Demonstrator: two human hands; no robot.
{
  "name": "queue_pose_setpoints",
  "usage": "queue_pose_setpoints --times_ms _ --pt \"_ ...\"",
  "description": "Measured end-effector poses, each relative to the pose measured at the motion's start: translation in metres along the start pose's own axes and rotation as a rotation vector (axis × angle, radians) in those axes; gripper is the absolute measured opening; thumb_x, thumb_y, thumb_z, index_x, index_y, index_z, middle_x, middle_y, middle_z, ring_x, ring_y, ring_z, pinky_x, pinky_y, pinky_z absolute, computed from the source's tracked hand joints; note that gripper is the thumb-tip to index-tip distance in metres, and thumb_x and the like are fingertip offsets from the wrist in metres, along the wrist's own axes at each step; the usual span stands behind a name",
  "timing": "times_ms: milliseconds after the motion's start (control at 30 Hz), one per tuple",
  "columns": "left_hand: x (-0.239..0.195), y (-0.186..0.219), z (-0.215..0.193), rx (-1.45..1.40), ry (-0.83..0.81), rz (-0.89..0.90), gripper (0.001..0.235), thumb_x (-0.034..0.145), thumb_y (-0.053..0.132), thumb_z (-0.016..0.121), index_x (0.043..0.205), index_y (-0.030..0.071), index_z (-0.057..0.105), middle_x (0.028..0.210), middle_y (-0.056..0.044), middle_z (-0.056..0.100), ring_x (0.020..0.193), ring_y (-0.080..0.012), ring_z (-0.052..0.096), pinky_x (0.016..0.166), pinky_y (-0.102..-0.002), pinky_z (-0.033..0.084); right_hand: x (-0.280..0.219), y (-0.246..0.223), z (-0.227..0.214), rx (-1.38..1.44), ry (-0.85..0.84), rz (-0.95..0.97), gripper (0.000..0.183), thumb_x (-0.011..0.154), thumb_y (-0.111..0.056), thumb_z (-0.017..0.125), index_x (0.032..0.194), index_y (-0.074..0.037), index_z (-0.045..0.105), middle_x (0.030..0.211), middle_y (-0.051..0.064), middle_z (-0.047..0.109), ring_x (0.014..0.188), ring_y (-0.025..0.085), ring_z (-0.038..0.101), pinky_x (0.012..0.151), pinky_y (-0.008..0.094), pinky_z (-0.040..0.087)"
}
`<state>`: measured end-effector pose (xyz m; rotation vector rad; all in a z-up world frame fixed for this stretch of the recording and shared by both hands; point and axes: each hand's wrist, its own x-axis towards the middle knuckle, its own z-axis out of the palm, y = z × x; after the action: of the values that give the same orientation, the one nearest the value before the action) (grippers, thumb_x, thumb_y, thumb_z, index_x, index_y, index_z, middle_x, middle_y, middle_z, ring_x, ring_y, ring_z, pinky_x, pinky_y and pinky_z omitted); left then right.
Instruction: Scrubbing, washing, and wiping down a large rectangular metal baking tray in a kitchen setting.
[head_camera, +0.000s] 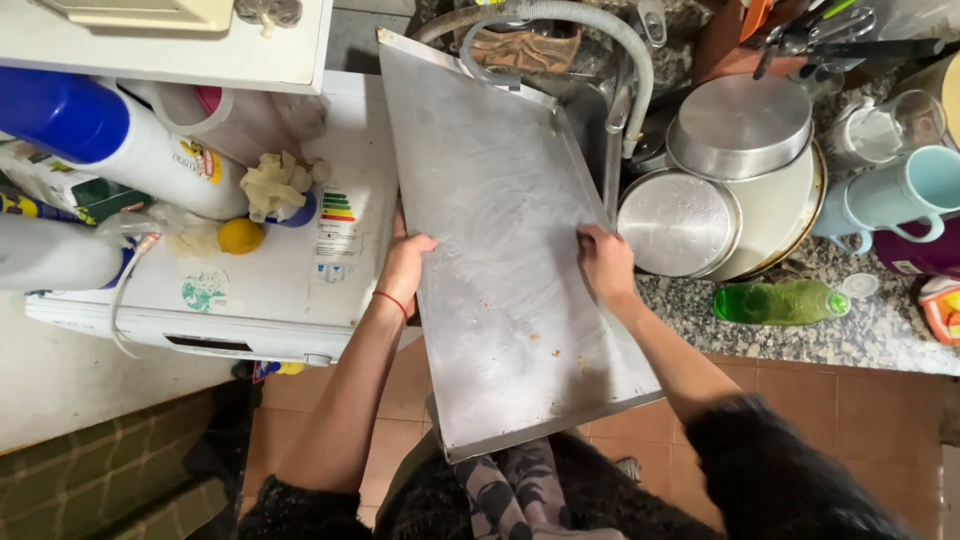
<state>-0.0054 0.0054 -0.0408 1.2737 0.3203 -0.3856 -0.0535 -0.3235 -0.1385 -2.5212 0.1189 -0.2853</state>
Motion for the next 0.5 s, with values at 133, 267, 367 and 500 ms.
queue_pose_setpoints --times_ms 133,267,367,500 --pt "0.006 -0.011 -0.002 0.062 0.009 0.201 0.092 0.072 0.002 0.049 0.161 0.011 0.028 0.157 -0.009 0.044 0.141 -0.0226 0.044 0.109 -0.031 0.039 0.032 -0.059 0.032 0.056 -0.005 -0.022 0.034 0.084 0.002 0.061 0.114 -0.006 0.073 0.102 0.021 0.073 0.094 0.044 0.068 0.087 0.05 0.054" --pt "0.004 -0.011 -0.004 -0.022 0.024 0.189 0.096 0.07 -0.001 0.048 0.163 0.011 0.026 0.159 -0.006 0.044 0.137 -0.021 0.047 0.107 -0.028 0.041 0.039 -0.132 0.035 0.369 -0.043 -0.406 0.042 0.08 0.007 0.06 0.119 -0.007 0.069 0.125 0.015 0.072 0.105 0.037 0.068 0.094 0.045 0.056" --pt "0.003 -0.022 -0.01 0.049 0.078 0.207 0.096 0.07 -0.004 0.049 0.162 0.011 0.029 0.159 -0.007 0.044 0.136 -0.0199 0.048 0.106 -0.027 0.042 0.076 -0.067 0.055 0.336 -0.074 -0.261 0.043 0.083 0.008 0.056 0.12 -0.008 0.07 0.125 0.015 0.072 0.104 0.035 0.069 0.093 0.043 0.058" --pt "-0.001 -0.017 -0.007 0.066 0.15 0.147 0.097 0.067 -0.005 0.051 0.161 0.012 0.033 0.158 -0.007 0.046 0.132 -0.0211 0.051 0.102 -0.026 0.045 0.113 -0.021 0.077 0.068 -0.114 0.048 0.038 0.089 0.006 0.057 0.12 -0.009 0.074 0.111 0.016 0.074 0.097 0.038 0.07 0.089 0.044 0.058"
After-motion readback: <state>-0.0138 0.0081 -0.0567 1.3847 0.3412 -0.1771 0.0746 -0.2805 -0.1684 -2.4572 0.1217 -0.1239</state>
